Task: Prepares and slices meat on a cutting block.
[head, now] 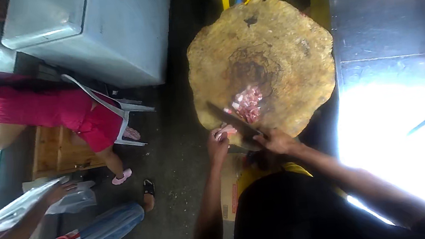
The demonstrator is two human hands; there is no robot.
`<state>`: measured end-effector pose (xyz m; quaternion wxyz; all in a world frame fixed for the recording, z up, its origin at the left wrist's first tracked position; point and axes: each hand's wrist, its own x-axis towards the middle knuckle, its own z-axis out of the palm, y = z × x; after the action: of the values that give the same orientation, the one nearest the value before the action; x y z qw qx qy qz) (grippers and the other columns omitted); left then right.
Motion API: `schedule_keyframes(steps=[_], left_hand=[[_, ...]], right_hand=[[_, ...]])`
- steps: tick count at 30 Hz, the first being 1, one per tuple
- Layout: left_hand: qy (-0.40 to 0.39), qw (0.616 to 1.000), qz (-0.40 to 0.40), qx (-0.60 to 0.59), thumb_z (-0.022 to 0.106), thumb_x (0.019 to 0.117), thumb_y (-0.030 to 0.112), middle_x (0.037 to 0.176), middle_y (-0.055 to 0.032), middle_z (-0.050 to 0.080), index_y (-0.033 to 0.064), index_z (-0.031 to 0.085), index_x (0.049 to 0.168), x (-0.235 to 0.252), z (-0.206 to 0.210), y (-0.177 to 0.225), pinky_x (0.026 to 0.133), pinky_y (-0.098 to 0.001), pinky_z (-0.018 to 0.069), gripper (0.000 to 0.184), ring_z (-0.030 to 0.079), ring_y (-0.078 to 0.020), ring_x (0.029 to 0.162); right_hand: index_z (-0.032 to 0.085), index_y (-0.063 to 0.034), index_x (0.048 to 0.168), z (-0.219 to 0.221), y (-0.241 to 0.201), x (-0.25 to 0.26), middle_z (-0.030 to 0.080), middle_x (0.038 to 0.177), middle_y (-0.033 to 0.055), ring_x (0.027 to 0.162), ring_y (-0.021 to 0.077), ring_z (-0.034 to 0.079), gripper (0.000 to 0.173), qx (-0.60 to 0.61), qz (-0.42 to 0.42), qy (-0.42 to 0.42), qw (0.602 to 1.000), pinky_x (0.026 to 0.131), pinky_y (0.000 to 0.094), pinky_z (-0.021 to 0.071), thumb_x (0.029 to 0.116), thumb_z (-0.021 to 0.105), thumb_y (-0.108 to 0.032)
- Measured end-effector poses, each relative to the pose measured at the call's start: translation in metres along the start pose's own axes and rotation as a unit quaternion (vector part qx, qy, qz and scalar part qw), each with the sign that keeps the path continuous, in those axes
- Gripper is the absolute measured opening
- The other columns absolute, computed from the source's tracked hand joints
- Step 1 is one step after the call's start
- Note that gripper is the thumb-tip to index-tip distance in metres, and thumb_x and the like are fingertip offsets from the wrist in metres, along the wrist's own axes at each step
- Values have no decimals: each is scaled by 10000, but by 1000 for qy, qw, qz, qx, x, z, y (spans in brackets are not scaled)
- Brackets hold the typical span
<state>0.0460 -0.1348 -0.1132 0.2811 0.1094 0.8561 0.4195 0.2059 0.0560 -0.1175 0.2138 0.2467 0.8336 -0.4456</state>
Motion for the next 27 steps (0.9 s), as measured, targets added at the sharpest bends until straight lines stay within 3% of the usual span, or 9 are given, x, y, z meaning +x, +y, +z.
schedule_keyframes(steps=[5, 7, 11, 13, 16, 18, 21, 24, 27], left_hand=[[-24, 989, 58, 134, 713, 901, 120, 1320, -60, 670, 196, 606, 1376, 11, 15, -1, 1026, -462, 542, 493, 650, -213, 1203], [-30, 973, 98, 209, 717, 874, 92, 1474, -31, 564, 228, 628, 1386, 15, 21, -23, 1134, -467, 456, 536, 524, -235, 1367], [-17, 966, 122, 228, 690, 930, 178, 1511, -100, 533, 142, 600, 1427, 5, 26, -37, 1197, -486, 378, 506, 462, -286, 1430], [7, 969, 111, 220, 710, 932, 237, 1476, -135, 558, 103, 552, 1450, 1, 30, -39, 1186, -491, 394, 558, 499, -301, 1397], [34, 974, 62, 217, 731, 891, 169, 1402, -155, 602, 106, 548, 1424, -1, 34, -36, 1091, -502, 489, 567, 582, -314, 1301], [42, 973, 54, 221, 726, 894, 159, 1389, -149, 610, 107, 562, 1401, -1, 35, -32, 1084, -487, 494, 536, 590, -308, 1289], [45, 974, 25, 220, 750, 866, 149, 1436, -185, 560, 88, 545, 1407, -5, 34, -29, 1094, -486, 482, 581, 569, -329, 1308], [56, 976, 25, 207, 798, 832, 164, 1461, -223, 510, 64, 522, 1406, -6, 35, -27, 1104, -500, 466, 644, 530, -368, 1331], [63, 975, 53, 208, 776, 878, 250, 1412, -226, 553, 51, 534, 1393, -12, 46, -26, 1034, -497, 531, 603, 602, -356, 1251]], right_hand=[[663, -193, 1235, -41, 0, -19, 685, 826, 101, 772, 288, 687, 491, 27, -15, 106, 994, 733, 560, 559, 1041, 455, -594], [650, -175, 1171, -55, -19, -38, 618, 712, 60, 649, 247, 635, 504, 25, -78, 158, 984, 632, 509, 533, 1045, 420, -606], [635, -51, 1289, -38, -48, -63, 632, 673, 32, 546, 147, 600, 507, 65, -275, 300, 911, 513, 392, 543, 1067, 454, -470], [636, -40, 1313, -12, -35, -56, 665, 701, 67, 570, 181, 631, 483, 41, -275, 289, 916, 539, 407, 564, 1069, 471, -423], [588, -131, 1305, 10, -9, -37, 712, 925, 153, 900, 353, 720, 556, -73, -19, 57, 996, 801, 561, 571, 1072, 333, -566], [597, -162, 1321, 8, -6, -30, 721, 972, 152, 963, 367, 716, 577, -78, 40, 25, 996, 836, 582, 558, 1057, 334, -603], [626, -190, 1317, -14, -22, -47, 703, 848, 107, 820, 310, 707, 544, -39, -1, 97, 995, 762, 539, 564, 1051, 386, -599], [657, -113, 1273, -24, -39, -61, 615, 660, 42, 576, 205, 611, 505, 25, -152, 243, 958, 567, 440, 530, 1060, 445, -520], [647, -51, 1271, -3, -28, -62, 618, 641, 42, 524, 172, 593, 464, 33, -228, 306, 924, 499, 398, 530, 1068, 474, -430]])
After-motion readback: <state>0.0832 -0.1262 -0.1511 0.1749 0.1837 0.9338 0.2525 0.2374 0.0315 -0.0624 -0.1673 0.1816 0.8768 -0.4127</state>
